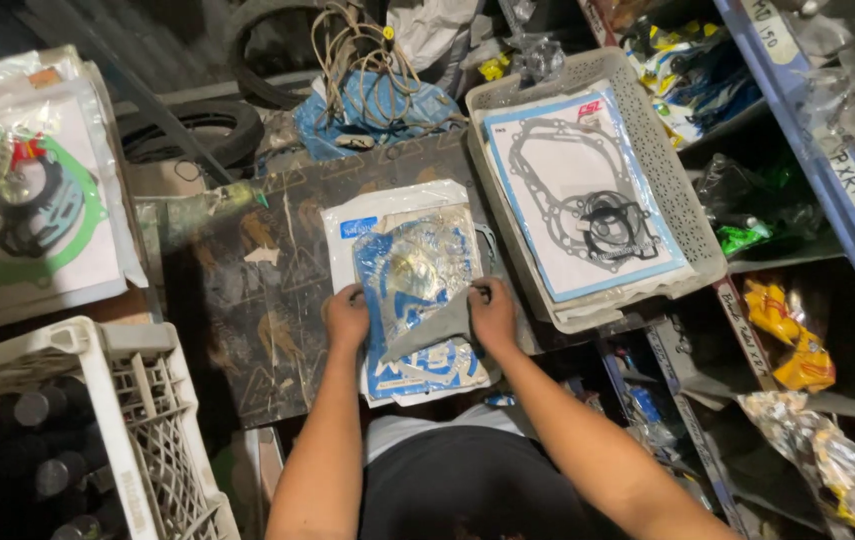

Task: The person wipes the surface of several plastic-wrapped packages containing mechanical parts using a cloth. They handle the packages one by one, wiping them down and moving them to a nearby tray.

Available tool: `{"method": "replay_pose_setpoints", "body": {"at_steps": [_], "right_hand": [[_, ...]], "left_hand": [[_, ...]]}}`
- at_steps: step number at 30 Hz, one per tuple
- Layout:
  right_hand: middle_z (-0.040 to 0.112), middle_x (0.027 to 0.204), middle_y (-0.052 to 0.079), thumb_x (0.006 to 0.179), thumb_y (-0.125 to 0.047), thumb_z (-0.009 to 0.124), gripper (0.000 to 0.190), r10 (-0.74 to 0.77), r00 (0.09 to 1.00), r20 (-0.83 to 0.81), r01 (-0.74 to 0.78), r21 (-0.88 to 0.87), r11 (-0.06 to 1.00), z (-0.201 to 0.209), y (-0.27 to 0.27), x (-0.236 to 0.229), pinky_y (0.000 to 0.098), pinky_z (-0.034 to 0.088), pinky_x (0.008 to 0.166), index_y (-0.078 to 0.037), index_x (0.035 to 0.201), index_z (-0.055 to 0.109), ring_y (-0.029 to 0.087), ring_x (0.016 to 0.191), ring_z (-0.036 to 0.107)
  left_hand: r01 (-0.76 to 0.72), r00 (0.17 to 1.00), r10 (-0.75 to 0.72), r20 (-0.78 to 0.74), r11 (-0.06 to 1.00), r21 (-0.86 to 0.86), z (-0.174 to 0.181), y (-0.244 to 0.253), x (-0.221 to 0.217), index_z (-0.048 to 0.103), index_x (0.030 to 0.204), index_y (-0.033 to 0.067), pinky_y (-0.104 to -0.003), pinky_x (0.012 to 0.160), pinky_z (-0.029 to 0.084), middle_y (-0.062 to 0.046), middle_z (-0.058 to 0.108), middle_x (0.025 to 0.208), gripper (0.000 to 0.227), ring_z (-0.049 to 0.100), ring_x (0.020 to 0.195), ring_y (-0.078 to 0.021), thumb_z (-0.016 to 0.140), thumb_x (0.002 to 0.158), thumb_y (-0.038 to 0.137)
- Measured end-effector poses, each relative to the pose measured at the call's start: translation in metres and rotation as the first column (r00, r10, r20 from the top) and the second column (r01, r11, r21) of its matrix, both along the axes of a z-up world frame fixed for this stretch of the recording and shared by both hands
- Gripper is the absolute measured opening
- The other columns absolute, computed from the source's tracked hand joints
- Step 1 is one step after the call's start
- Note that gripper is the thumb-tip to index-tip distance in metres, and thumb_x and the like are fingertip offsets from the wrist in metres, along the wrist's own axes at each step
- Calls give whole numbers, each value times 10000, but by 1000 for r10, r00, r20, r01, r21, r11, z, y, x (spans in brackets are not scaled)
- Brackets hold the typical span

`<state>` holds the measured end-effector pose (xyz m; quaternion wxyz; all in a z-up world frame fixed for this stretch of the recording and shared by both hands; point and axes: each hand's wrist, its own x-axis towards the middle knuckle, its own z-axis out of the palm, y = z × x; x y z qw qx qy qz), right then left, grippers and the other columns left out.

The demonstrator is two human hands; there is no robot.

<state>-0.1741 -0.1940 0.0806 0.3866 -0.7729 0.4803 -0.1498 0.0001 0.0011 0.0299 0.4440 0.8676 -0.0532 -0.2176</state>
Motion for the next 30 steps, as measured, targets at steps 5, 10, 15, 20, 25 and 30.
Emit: {"method": "replay_pose_setpoints", "body": {"at_steps": [5,10,15,20,25,30], "right_hand": [[683,1010,64,905,-239,714,146,82,995,-55,-86,-81,993,-8,3,-17,450,517,926,-170,1033,730,310,1003,686],[639,1125,-34,973,-331,651,141,127,972,-200,-133,-15,991,7,7,-19,476,394,1039,-241,1062,714,244,1165,616],[476,1417,108,844,-439,778,477,333,874,-355,-364,-23,931,42,12,-16,613,362,1087,-244,1263,660,390,1386,406],[532,1390,110,842,-385,777,294,502,791,-350,-557,-73,827,41,17,-23,590,389,1090,-216,1083,777,389,1341,452],[608,1312,125,870,-162,741,112,499,819,-283,-552,-154,820,32,12,-25,492,448,1067,-120,966,779,371,1278,515],[650,1242,77,866,-180,759,109,456,855,-246,-502,-170,848,22,6,-26,459,458,1066,-128,961,745,326,1252,547]], "left_hand": [[-140,979,80,-186,932,-335,-21,-15,-3,765,1137,29,-467,997,466,-226,734,1078,433,645,1078,-351,429,1002,266],[206,969,-213,-127,977,-61,-30,-33,-14,743,1004,-5,-565,1006,483,-271,714,1020,531,639,1116,-474,590,1016,504],[-170,981,164,-101,984,-52,-31,-34,-7,684,1257,131,-496,1013,505,-159,744,1092,351,655,1174,-369,697,943,287],[-257,937,234,258,964,61,-11,-23,-25,608,1271,147,-515,1077,450,-124,633,1183,428,552,1238,-388,758,872,186],[123,971,-135,197,990,69,42,-19,-44,649,1304,100,-515,1084,469,-162,666,1281,405,546,1291,-375,668,900,101],[47,996,-41,82,997,-63,45,-26,-38,599,1349,110,-518,1088,438,-196,688,1241,461,577,1237,-386,692,903,179]]}}
